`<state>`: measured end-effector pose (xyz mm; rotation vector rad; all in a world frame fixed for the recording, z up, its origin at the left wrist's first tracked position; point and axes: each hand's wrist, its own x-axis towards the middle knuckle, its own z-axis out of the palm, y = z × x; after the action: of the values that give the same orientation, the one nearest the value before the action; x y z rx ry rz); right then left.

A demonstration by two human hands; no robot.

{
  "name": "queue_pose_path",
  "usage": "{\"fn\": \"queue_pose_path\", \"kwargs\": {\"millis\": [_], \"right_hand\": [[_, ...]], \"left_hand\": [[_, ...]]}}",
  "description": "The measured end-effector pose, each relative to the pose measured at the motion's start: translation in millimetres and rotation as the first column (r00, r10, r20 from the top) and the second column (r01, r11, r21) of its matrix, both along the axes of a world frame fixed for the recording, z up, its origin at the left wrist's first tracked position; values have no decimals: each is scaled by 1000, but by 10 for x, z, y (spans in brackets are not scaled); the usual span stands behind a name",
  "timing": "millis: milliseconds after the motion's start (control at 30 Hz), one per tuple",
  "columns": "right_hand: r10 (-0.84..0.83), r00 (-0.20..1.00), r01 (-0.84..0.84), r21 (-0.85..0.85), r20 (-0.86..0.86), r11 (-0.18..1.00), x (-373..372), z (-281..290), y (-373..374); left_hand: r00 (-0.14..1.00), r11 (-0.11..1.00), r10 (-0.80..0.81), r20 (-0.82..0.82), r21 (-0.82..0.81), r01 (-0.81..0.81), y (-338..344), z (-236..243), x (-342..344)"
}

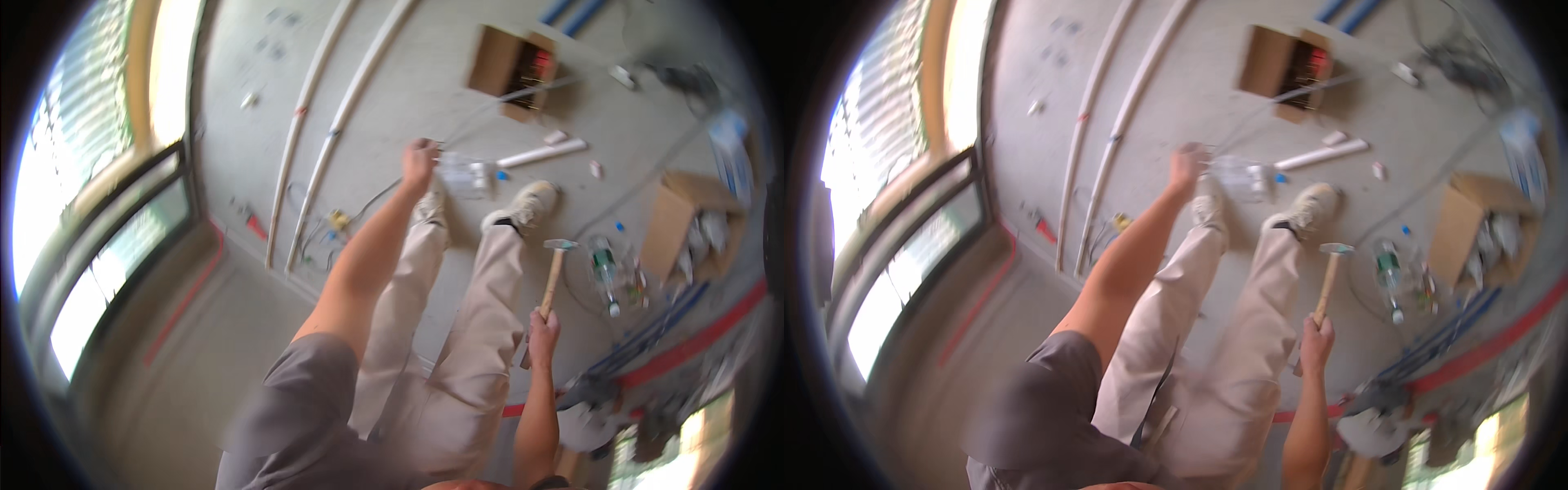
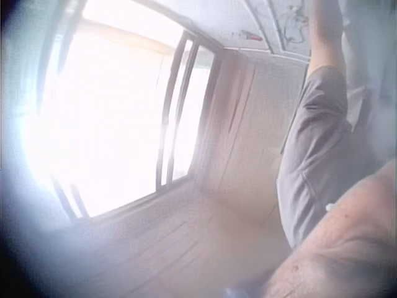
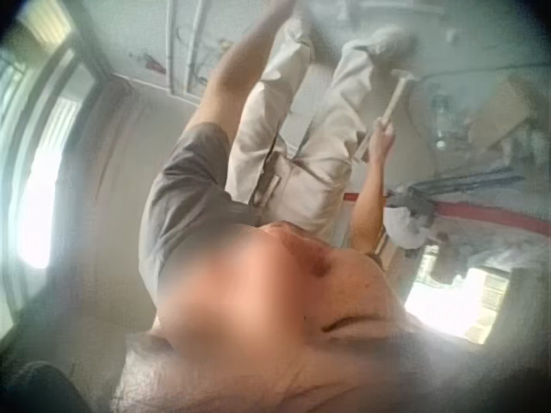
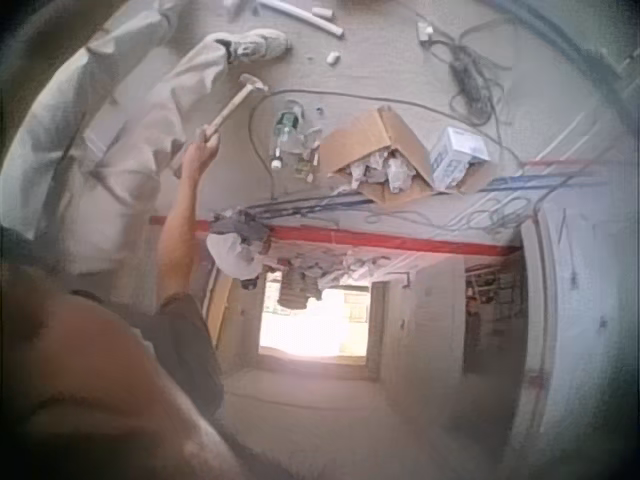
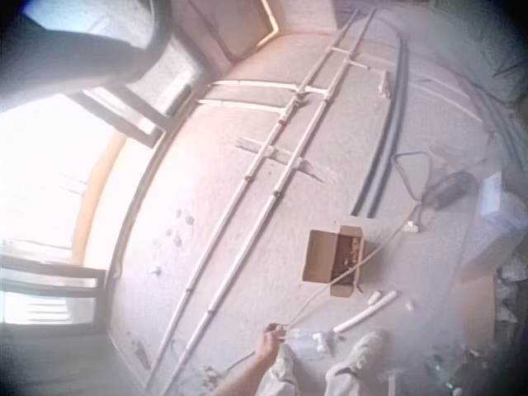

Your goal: The person secures white PVC pipes to a concrete wall using red plastic clips and a hammer. They also cut a blue conduit pipe with a pipe cutter and secure it to the wall with blue clips. The person uses a power drill to make holes in the wall for the clips.

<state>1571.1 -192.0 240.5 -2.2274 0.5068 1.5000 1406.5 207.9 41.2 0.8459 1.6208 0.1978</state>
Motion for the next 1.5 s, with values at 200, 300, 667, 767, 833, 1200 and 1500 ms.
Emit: {"fn": "queue_pose_path", "kwargs": {"millis": [200,300,667,767,833,1200,1500], "right_hand": [[149,983,-136,122,-103,983,-12,341,1056],[308,941,-268,249,-138,931,-141,782,1695],[832,543,-648,571,-117,503,-1078,1662,2770],[889,449,-692,595,-88,409,-1264,1765,2663],[909,406,-708,595,-100,381,-1419,1851,2635],[982,162,-841,507,-100,190,-2853,1839,2274],[989,64,-904,413,-131,113,-4057,1851,1936]], "left_hand": [[962,945,-133,240,-261,196,-521,887,-1038],[780,847,-232,581,-274,455,-837,1689,-1152],[641,966,254,725,-219,-136,-1491,3144,-1338],[521,902,423,742,-291,-319,-1778,3261,-1470],[368,826,521,771,-346,-444,-1961,3332,-1590],[439,698,605,665,-177,-694,-2729,3155,-2563],[366,622,693,621,-257,-740,-3289,3271,-3839]]}}
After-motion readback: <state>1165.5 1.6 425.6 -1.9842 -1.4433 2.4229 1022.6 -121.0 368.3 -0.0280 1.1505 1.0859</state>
